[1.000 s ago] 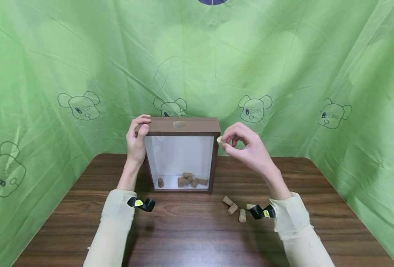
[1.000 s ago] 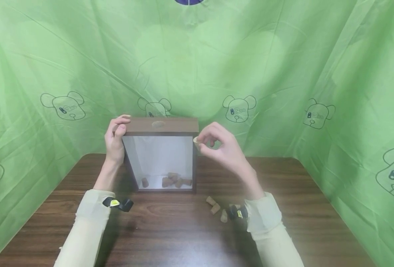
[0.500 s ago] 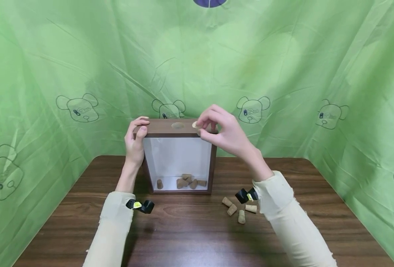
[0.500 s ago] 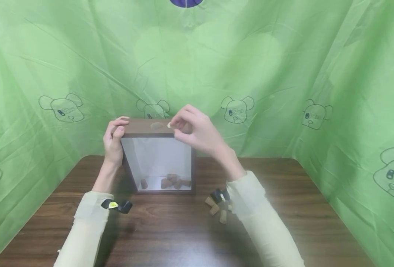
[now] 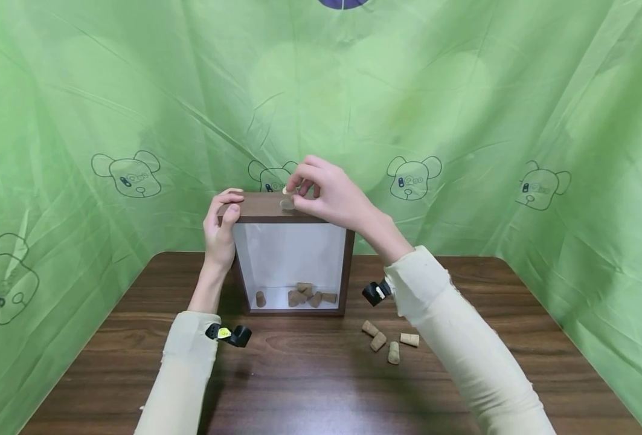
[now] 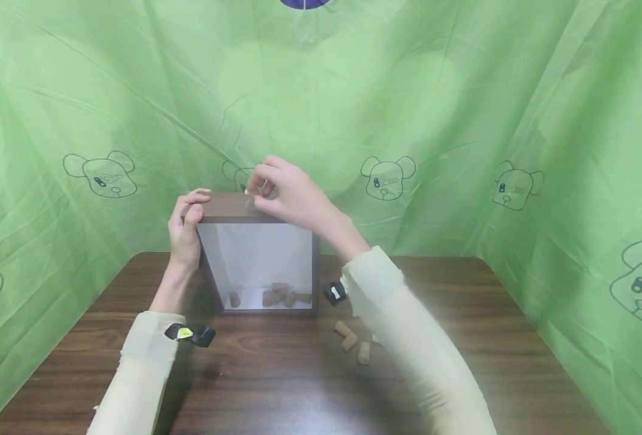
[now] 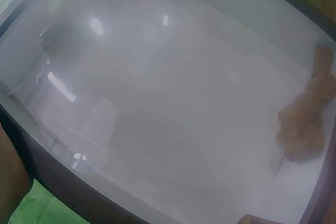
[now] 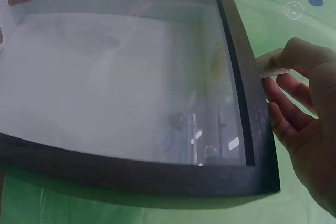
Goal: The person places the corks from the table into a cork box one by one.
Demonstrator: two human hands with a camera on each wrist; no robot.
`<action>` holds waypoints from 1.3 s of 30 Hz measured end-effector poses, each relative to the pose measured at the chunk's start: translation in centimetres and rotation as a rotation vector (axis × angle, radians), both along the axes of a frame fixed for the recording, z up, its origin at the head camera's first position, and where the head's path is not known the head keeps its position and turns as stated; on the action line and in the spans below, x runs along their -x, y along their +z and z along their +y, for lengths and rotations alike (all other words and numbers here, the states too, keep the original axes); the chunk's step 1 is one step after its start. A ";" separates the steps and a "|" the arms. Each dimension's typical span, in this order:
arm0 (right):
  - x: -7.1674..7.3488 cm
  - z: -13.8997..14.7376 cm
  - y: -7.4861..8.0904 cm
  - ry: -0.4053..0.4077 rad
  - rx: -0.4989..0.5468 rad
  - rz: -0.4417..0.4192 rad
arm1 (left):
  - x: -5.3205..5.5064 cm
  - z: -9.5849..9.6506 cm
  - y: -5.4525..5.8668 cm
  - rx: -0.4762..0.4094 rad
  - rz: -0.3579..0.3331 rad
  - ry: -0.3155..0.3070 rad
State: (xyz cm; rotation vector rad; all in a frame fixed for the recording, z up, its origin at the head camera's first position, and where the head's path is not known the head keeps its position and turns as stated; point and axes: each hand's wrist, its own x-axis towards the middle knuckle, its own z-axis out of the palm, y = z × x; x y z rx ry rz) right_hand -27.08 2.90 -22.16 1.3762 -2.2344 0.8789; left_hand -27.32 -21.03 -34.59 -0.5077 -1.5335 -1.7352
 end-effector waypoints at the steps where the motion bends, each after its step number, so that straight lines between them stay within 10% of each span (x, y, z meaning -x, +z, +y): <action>1: 0.2 -0.3 0.1 -0.002 -0.016 -0.003 | 0.0 0.0 0.0 -0.002 0.000 0.001; 13: 0.7 -0.8 -0.1 -0.107 -0.184 -0.067 | 0.0 0.2 0.1 -0.006 -0.001 -0.003; 39: -3.2 6.4 -1.3 -0.098 0.068 0.055 | -0.1 -0.2 0.2 0.008 0.016 0.016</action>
